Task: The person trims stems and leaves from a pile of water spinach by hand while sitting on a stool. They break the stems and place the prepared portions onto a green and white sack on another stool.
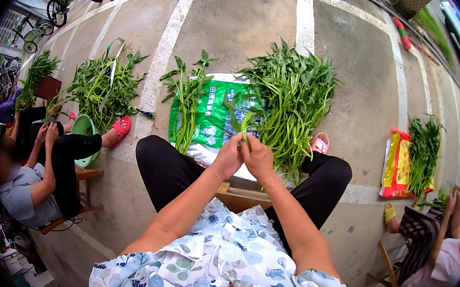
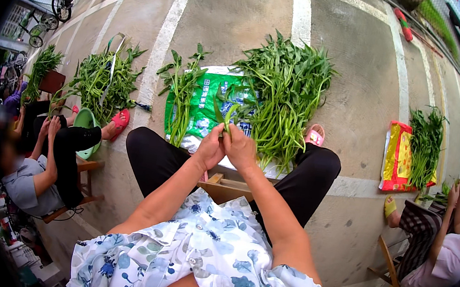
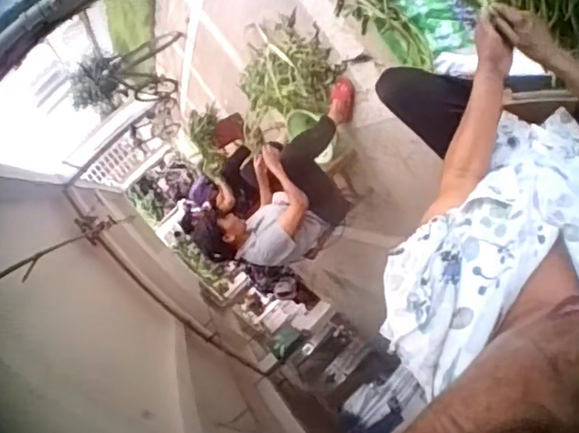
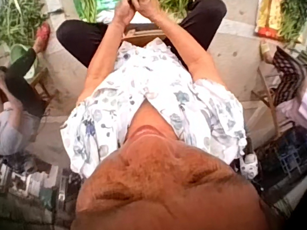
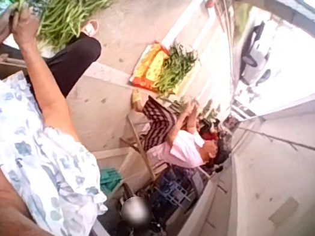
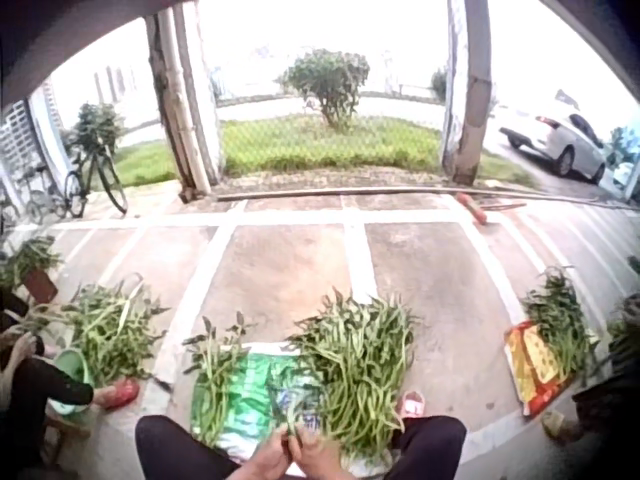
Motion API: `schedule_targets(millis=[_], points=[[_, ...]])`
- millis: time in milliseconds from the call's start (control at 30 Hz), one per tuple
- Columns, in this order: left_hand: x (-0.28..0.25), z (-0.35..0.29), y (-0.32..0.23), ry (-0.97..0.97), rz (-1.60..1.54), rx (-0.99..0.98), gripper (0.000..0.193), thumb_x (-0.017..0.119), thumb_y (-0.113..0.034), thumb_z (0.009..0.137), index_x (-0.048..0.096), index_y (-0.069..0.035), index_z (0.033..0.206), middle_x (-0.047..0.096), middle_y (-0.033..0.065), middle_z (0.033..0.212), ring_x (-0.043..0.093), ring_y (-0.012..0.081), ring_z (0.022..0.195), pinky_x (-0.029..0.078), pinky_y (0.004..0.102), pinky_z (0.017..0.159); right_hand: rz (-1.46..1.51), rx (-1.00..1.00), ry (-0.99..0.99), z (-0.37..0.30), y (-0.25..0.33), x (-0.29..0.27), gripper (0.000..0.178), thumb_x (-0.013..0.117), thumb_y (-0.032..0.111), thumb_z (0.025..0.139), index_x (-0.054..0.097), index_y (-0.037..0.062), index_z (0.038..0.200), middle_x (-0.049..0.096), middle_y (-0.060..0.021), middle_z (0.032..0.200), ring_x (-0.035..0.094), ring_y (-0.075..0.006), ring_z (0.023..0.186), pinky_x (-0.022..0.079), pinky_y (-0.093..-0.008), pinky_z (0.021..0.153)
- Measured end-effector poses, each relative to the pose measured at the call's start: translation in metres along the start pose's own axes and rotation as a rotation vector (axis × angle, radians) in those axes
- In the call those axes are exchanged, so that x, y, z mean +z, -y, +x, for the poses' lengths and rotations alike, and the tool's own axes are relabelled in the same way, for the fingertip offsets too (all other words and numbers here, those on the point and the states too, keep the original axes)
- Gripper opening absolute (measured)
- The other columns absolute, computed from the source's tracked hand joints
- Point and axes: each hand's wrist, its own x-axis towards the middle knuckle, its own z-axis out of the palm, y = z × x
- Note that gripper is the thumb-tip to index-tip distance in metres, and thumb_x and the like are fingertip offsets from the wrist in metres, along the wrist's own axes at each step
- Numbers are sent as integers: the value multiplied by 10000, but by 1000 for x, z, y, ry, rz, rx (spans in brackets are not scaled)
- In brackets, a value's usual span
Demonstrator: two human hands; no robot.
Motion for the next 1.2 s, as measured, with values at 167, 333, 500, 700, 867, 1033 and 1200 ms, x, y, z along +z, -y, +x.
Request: schedule_targets(millis=[167, 333, 500, 700, 867, 1033, 1200], points=[[4, -6, -17, 14, 298, 62, 239, 388, -195, 912, 504, 15, 914, 573, 104, 832, 576, 208, 780, 472, 325, 765, 287, -15, 283, -4, 21, -39, 407, 579, 177, 782, 451, 57, 1150, 582, -176, 864, 580, -254, 714, 468, -341, 629], [-1, -15, -59, -44, 491, 188, 217, 368, -205, 921, 453, -5, 922, 548, 77, 754, 571, 200, 661, 501, 348, 678, 120, 209, -64, -14, 28, -167, 415, 585, 124, 797, 459, -23, 1164, 586, -117, 975, 550, -101, 787, 445, -211, 688], [-14, -24, -30, -110, 673, 123, 205, 375, -197, 903, 430, -2, 932, 537, 67, 712, 558, 176, 601, 504, 323, 618, 440, 383, -456, -55, -63, -242, 353, 555, 154, 829, 502, -43, 1117, 559, -29, 834, 516, -65, 683, 453, -205, 533], [-67, -29, 43, -109, 1060, 63, 254, 372, -269, 898, 430, -28, 959, 563, 77, 791, 568, 178, 666, 479, 279, 470, 308, 820, -16, -169, -165, -200, 370, 579, 209, 790, 541, -32, 1068, 565, -51, 792, 532, -116, 648, 466, -263, 489], [-90, -32, 56, 46, 1404, 73, 220, 373, -202, 905, 459, -2, 873, 593, 84, 701, 570, 161, 623, 467, 286, 594, 301, 939, -36, -228, -182, -189, 451, 581, 229, 785, 492, -32, 1143, 565, -71, 858, 543, -136, 711, 490, -287, 561], [-84, -32, 61, 52, 1356, -30, 220, 377, -199, 903, 448, 9, 894, 589, 101, 730, 574, 159, 639, 486, 269, 594, 358, 1037, -58, -246, -188, -186, 461, 573, 235, 785, 489, -28, 1155, 578, -97, 931, 561, -158, 760, 500, -297, 573], [-72, -36, 55, -74, 1174, -38, 231, 376, -210, 899, 447, 9, 911, 584, 104, 761, 573, 158, 658, 492, 270, 599, 378, 936, -177, -218, -177, -184, 453, 571, 228, 794, 487, -23, 1161, 578, -62, 854, 544, -123, 713, 491, -278, 574]])
